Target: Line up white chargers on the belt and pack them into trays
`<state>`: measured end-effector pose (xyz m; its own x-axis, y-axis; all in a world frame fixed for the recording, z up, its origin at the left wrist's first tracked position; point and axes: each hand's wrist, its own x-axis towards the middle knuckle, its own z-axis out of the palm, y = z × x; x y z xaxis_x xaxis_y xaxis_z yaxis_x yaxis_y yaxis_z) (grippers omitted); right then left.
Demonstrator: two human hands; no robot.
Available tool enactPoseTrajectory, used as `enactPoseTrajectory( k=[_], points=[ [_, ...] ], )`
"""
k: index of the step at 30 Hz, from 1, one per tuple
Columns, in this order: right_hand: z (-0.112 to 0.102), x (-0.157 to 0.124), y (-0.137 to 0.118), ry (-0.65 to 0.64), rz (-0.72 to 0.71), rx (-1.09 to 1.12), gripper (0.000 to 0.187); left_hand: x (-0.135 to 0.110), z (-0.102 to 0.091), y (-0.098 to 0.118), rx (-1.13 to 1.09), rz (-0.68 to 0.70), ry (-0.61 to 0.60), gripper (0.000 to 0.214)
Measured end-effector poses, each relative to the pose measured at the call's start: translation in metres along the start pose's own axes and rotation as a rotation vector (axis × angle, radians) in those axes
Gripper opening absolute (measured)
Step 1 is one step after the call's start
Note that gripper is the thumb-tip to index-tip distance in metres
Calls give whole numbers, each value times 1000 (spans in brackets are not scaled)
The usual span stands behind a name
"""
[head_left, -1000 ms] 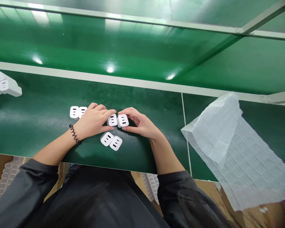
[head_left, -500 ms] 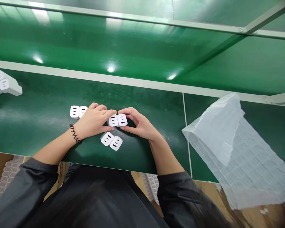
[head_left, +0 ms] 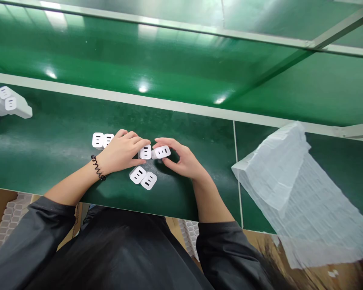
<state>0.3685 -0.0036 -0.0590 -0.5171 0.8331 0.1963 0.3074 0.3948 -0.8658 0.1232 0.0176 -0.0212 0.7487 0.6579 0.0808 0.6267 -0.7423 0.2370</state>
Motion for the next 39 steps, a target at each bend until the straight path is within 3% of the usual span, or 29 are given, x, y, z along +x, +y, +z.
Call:
enactPoseTrajectory(
  k=[3,10,14,16,22,25,27,29,32,37,39],
  points=[
    [3,0,-1,-71,32,143,54,0,0,0,-5,-1,-17,41],
    [7,2,-2,8,58,187,47,-1,-1,-1,-29,-7,-62,46],
    [-2,-1,-7,-135,-13,139,66,0,-3,-2,-35,-9,-74,50],
    [0,-1,-7,-117,7,90,73,0,-3,-2,-34,-6,-74,52],
    [4,0,-7,-24,21,-20,67,-1,-4,-6,-62,9,-59,57],
    [-7,-5,-21,43,-32,-78,63,-5,-15,-7,-101,52,12,55],
    [-13,-10,-35,14,-72,-120,50,-9,-27,-6,-149,94,34,48],
    [-13,-15,-48,-93,-102,-148,40,-14,-39,-2,-196,152,-23,43],
    [-5,-18,-59,-209,-123,-234,42,-20,-46,6,-170,221,-168,44],
    [14,-17,-56,-227,-117,-448,53,-21,-37,15,32,216,-252,53],
    [16,-17,-53,-241,-141,-487,49,-20,-34,16,49,225,-258,49]
  ],
)
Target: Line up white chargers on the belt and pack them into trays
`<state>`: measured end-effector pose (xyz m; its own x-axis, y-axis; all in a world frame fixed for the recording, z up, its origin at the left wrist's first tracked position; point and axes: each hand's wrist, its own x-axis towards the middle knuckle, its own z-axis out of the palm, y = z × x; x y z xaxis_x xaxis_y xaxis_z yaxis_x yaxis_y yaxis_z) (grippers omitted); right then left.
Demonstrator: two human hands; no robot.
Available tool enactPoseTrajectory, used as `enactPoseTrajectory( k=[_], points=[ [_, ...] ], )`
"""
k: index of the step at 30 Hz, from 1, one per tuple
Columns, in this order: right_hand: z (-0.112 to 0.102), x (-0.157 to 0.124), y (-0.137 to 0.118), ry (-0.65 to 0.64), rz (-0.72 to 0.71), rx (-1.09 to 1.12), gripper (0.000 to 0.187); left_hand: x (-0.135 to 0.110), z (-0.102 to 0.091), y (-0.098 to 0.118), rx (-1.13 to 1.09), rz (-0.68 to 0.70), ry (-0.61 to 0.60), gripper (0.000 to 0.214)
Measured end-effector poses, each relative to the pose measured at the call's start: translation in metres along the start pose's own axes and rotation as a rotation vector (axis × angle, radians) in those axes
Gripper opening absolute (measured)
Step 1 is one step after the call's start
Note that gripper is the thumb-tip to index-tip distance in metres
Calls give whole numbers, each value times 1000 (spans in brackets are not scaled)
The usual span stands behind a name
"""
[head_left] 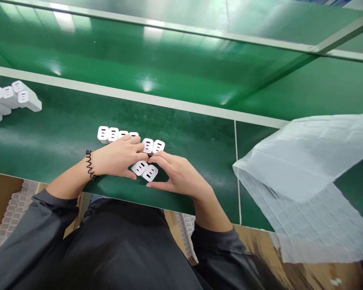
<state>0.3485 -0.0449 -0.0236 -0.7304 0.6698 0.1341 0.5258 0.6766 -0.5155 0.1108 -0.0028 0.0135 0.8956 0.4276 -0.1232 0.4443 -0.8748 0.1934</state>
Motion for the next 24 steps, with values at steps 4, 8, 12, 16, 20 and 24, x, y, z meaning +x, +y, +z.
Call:
enactPoseTrajectory(
  k=[4,8,12,16,20,24],
  points=[
    [-1,-3,0,-23,2,-117,35,2,3,0,12,-10,14,42],
    [-4,-9,-4,64,160,-229,53,4,6,3,41,-3,39,49],
    [-8,-14,-5,-26,170,-57,57,7,9,10,98,2,67,58],
    [-9,-15,-6,-131,152,102,44,8,9,16,125,7,64,59],
    [-10,-15,-4,-64,172,256,51,6,7,16,149,-4,63,56],
    [-11,-9,6,335,268,193,29,3,2,14,186,-15,82,61]
  ],
)
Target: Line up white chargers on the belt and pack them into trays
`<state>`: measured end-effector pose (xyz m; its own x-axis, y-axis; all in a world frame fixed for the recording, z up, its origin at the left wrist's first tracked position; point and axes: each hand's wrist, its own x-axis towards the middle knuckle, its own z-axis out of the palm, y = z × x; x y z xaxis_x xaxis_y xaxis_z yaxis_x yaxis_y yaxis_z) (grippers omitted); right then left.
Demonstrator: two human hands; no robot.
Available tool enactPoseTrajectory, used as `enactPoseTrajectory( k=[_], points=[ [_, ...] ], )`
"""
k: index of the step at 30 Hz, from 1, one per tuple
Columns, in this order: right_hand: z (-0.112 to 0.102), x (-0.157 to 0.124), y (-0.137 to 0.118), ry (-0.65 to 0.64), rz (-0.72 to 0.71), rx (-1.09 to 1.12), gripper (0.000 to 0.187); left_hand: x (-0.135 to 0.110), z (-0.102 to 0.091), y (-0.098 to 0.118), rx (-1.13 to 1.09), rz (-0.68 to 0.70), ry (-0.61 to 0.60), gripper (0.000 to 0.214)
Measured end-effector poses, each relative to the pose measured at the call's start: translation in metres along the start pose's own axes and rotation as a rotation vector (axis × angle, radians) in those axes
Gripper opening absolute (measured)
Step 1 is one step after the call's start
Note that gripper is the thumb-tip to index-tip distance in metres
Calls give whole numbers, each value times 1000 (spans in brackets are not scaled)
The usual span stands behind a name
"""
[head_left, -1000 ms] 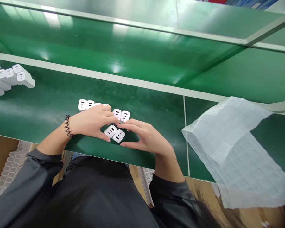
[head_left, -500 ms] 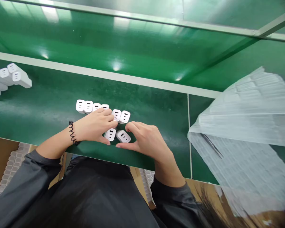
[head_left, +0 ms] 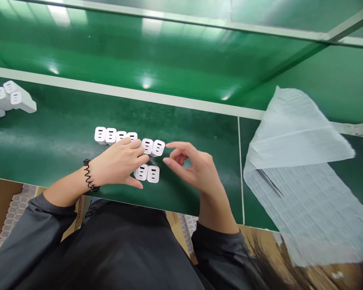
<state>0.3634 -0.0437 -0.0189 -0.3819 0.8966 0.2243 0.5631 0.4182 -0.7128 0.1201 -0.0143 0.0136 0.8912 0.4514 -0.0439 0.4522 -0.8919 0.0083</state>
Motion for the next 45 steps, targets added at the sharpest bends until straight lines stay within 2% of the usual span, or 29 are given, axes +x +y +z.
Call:
enactPoseTrajectory(
  k=[2,3,8,11,14,19,22,27,31,35,39,42,45],
  points=[
    [4,6,6,134,-32,-51,29,1,-1,3,14,4,51,63],
    [8,8,9,138,-60,-65,32,2,-1,7,17,12,79,63],
    [21,18,20,16,-149,-28,41,9,11,30,7,64,166,63],
    [23,22,23,-10,-157,-22,42,9,20,38,14,53,224,41],
    [25,26,26,-62,-179,-39,39,8,24,38,18,44,281,9],
    [35,31,29,-89,-239,-77,33,7,22,34,-12,73,262,7],
    [31,31,31,-74,-239,-83,30,6,19,29,0,58,234,3],
    [-1,20,38,-155,-192,-22,31,7,14,15,58,-17,177,22],
    [-20,12,37,-260,-114,7,38,12,21,4,104,-52,197,38],
    [-17,10,31,-267,-88,-29,45,18,30,0,94,-41,236,49],
    [-13,10,32,-251,-112,-39,58,17,29,-5,69,-54,264,68],
    [-9,12,31,-206,-149,-60,68,11,22,-14,-15,-93,220,93],
    [3,16,24,-142,-225,-115,66,3,18,-27,-86,-157,146,104]
  ],
)
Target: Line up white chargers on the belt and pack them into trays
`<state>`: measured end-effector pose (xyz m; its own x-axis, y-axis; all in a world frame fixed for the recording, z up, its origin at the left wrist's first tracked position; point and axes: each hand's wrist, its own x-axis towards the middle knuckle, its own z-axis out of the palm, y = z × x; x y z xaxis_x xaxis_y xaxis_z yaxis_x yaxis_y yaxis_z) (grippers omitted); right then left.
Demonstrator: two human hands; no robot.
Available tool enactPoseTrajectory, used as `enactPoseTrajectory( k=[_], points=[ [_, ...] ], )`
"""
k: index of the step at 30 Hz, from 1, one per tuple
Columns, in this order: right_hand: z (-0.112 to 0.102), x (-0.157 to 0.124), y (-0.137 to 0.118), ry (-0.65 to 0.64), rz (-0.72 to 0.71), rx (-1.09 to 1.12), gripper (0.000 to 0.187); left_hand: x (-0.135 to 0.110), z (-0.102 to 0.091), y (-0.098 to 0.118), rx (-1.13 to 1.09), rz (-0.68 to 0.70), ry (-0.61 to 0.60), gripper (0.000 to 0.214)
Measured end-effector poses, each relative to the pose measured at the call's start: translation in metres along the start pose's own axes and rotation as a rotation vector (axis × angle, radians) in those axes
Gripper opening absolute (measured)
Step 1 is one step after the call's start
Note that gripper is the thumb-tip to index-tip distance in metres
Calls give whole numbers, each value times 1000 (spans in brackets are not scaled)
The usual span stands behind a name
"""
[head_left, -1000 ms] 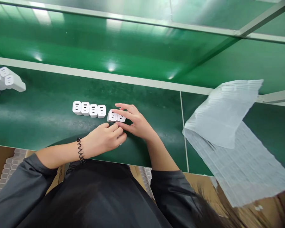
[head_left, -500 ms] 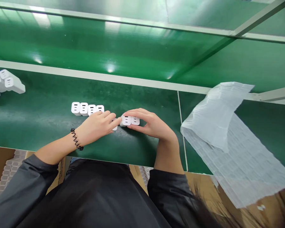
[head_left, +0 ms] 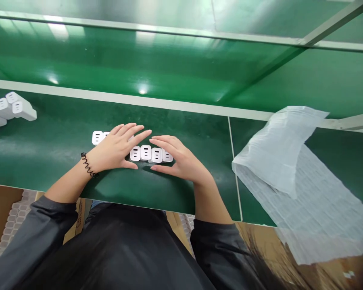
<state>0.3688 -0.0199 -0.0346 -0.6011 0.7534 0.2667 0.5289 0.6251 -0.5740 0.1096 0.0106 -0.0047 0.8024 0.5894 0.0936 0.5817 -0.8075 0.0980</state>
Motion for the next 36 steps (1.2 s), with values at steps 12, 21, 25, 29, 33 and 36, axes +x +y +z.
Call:
enactPoseTrajectory(
  k=[12,21,25,29,33,36],
  points=[
    [26,7,-3,85,10,-177,41,5,5,-10,-99,-42,-43,64],
    [0,-2,2,-84,82,-30,67,3,4,-12,-142,-64,-76,58],
    [3,-3,7,-92,191,-2,53,4,3,-12,-140,-56,-85,53],
    [12,1,11,-19,189,-7,49,4,3,-13,-135,-45,-79,53],
    [11,1,8,-23,166,-12,55,4,5,-11,-99,-4,-46,66],
    [7,0,7,-28,158,-9,59,6,8,-7,-72,-5,-3,74]
  ],
)
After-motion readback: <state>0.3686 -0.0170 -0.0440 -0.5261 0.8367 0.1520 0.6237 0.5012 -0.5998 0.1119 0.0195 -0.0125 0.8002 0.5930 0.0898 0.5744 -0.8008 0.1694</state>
